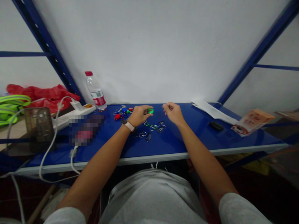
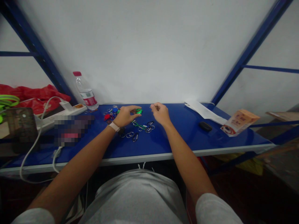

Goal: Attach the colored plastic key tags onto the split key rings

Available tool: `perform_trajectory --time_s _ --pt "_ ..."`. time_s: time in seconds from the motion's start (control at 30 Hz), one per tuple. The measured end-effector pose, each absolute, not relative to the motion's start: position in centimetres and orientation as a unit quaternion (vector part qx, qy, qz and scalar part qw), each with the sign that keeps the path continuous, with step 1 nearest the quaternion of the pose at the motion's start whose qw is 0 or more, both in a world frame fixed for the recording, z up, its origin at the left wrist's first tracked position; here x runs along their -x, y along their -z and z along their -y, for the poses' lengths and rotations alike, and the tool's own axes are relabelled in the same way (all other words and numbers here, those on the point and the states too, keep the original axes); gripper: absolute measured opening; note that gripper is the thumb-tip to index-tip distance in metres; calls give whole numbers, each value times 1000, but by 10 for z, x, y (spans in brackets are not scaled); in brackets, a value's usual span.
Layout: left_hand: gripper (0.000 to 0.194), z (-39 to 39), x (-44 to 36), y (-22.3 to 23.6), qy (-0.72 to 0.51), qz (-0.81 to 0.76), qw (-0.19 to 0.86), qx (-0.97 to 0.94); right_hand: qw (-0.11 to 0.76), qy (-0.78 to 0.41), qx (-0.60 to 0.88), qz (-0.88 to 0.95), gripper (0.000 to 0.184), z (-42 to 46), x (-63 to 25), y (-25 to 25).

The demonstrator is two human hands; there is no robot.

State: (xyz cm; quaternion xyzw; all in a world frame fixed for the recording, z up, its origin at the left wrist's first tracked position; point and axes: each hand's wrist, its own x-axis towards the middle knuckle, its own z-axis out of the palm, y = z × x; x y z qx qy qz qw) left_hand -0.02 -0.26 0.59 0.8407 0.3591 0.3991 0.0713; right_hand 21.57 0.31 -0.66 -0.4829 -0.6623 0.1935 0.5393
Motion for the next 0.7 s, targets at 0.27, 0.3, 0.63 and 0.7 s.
perform_trajectory --time_s 0.27,0.3,0.63,0.7 --pt "34 1 -1 -4 -398 -362 75 -839 534 -196 485 664 27 -2 -214 7" --pt "34 1 -1 -5 -400 -362 77 -838 538 -196 483 662 27 -2 -215 6" --pt "34 2 0 -6 -403 -361 85 -837 585 -180 500 613 27 -5 -220 4" --pt "34 2 0 -5 -403 -362 83 -837 584 -184 499 613 27 -5 -220 4"
